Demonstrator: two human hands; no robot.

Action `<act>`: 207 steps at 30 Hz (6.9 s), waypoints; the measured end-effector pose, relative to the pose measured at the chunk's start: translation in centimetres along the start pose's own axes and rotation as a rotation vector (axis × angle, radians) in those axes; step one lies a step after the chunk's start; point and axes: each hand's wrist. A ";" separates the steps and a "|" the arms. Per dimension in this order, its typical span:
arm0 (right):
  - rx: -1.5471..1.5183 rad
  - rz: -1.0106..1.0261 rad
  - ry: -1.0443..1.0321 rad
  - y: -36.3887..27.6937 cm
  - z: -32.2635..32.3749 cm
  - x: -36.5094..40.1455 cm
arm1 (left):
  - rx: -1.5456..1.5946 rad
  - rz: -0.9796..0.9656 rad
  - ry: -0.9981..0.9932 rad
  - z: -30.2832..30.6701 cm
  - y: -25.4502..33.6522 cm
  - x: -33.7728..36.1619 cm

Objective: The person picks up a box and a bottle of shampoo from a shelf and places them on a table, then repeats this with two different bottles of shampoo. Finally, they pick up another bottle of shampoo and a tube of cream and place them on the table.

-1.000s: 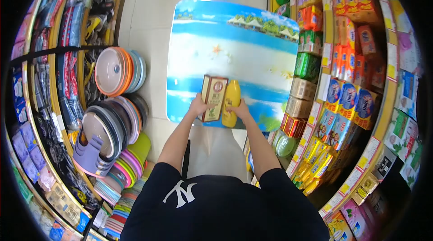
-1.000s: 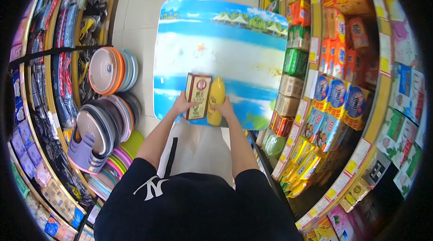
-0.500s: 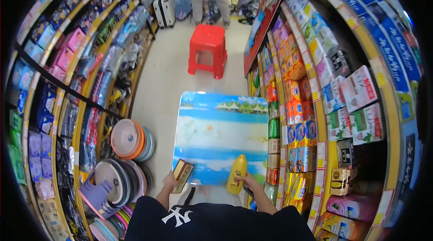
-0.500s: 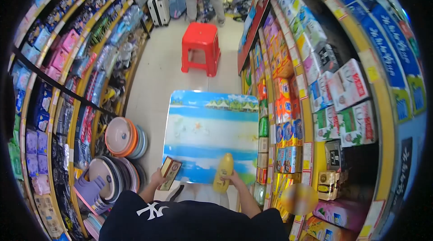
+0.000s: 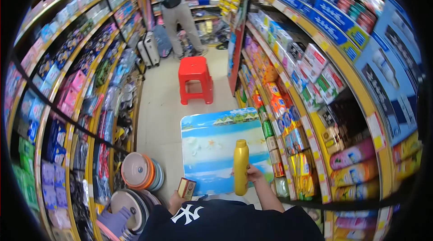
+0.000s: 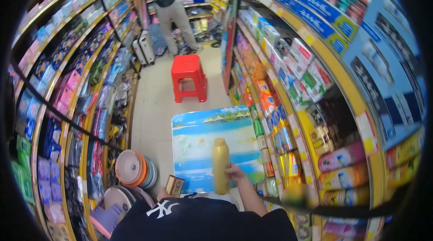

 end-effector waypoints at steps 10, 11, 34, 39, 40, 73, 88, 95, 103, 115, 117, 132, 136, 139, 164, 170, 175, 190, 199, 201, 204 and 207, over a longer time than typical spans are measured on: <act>-0.238 0.664 -0.378 6.2 -17.3 6.2 | -0.237 -0.554 -0.140 0.6 2.2 -3.8; -0.249 0.744 -0.379 6.8 -18.3 7.4 | -0.282 -0.630 -0.145 0.1 2.7 -3.9; 0.457 1.929 0.360 43.5 -39.8 48.6 | -0.870 -1.818 -0.436 -27.2 10.3 28.9; 0.454 2.164 0.461 50.0 -44.7 52.3 | -0.889 -1.951 -0.651 -37.2 9.7 36.0; 0.439 2.210 0.428 51.5 -44.8 53.1 | -0.947 -1.978 -0.643 -39.5 9.4 38.2; 0.422 3.333 1.331 95.6 -62.6 110.6 | -1.834 -2.171 -0.149 -83.9 -12.8 106.8; 0.535 3.003 0.564 105.9 -73.8 149.4 | -1.706 -2.081 -0.289 -101.9 -33.6 134.8; 0.674 3.046 0.574 115.6 -81.8 165.6 | -1.617 -2.196 -0.210 -112.7 -37.9 148.4; 0.626 3.130 0.581 126.2 -83.8 179.6 | -1.440 -2.198 -0.513 -123.4 -45.6 166.8; 0.597 3.034 0.683 143.9 -90.3 209.0 | -0.749 -1.873 -1.155 -140.4 -58.8 192.0; 0.414 3.070 0.928 144.6 -91.9 213.1 | -0.650 -1.912 -0.983 -140.1 -60.6 198.8; -0.425 2.926 1.292 149.6 -88.4 237.5 | -0.017 -1.778 -1.098 -147.1 -58.9 234.4; -0.404 2.735 1.491 151.7 -87.9 245.3 | 0.055 -1.787 -0.956 -150.2 -57.2 237.7; -0.636 2.569 1.588 152.4 -86.7 251.6 | 0.143 -1.798 -0.855 -152.7 -55.5 240.4; 0.276 1.239 1.774 131.2 -65.4 275.2 | 0.202 -1.744 -0.432 -158.4 -62.5 233.5; 0.485 1.493 2.113 130.4 -57.6 275.9 | -0.010 -1.703 -0.613 -154.9 -67.2 227.8; 0.713 1.229 2.023 131.4 -58.4 275.9 | -0.142 -1.444 -0.686 -153.3 -68.6 227.2; -0.100 1.435 1.422 137.7 -73.6 275.1 | -0.186 -1.642 -0.978 -155.9 -67.4 234.5; 0.954 1.925 2.058 128.3 -94.3 287.1 | -0.449 -1.670 -1.341 -158.0 -67.8 243.2; 1.158 1.963 2.040 126.3 -95.3 287.9 | -0.527 -1.827 -1.367 -157.5 -67.7 246.3; 1.586 1.711 2.337 124.5 -95.0 288.8 | -0.547 -1.980 -1.349 -156.5 -68.3 249.8; 1.706 1.434 2.523 122.9 -95.3 288.7 | -0.531 -1.982 -1.325 -154.9 -69.0 251.6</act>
Point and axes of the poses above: each hand's wrist, its own x-axis away from the middle knuckle, its own z-axis out of the back of the hand, y = z × x, and after that the axes turned 9 degrees about -x, right-handed
